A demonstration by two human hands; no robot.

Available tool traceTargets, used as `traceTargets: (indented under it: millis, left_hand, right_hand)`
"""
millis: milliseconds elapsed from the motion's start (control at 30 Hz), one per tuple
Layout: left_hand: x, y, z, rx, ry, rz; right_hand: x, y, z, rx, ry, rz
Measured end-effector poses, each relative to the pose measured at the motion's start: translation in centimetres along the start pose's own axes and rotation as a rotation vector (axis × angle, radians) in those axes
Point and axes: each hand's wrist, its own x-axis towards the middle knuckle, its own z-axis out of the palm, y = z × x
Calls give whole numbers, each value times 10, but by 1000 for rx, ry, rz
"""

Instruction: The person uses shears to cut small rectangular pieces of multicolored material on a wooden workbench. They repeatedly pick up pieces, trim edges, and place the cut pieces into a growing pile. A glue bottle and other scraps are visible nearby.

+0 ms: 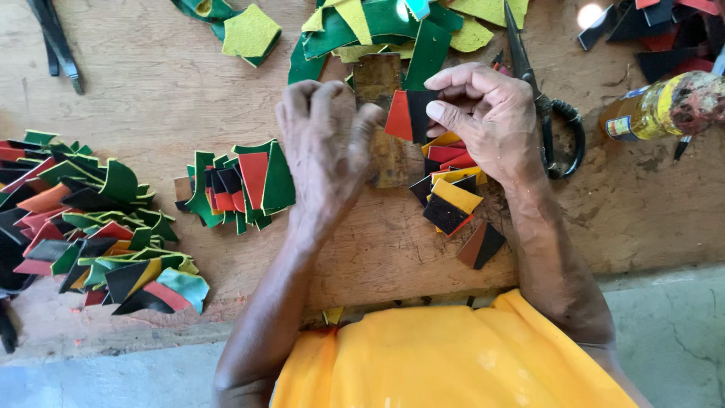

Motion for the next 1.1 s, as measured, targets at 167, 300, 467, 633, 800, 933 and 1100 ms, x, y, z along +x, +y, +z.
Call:
traceTargets:
  millis: [167, 300, 467, 633, 800, 933, 1100]
  left_hand:
    - [-3, 7, 3, -47, -128, -37]
    - [-4, 7, 3, -217, -215, -155]
    - [-6, 4, 5, -685, -286, -397]
    - [-1, -6, 16, -1150, -311, -452]
    - [-4, -13, 16, -1321, -371, -728]
    - [-4, -17, 22, -1181, -304, -426]
    - [-4, -21, 22, -1261, -306, -521]
  right_hand:
    - [0, 0, 3, 2, -15, -7]
    - [0, -4, 3, -17, -5, -5]
    - [-1, -12, 1, -37, -16, 1]
    - [9, -17, 8, -31, -32, 0]
    - [13, -13, 21, -71, -20, -53]
    - [11, -2, 25, -125, 39, -163]
    - [14, 6, 15, 173, 49, -112]
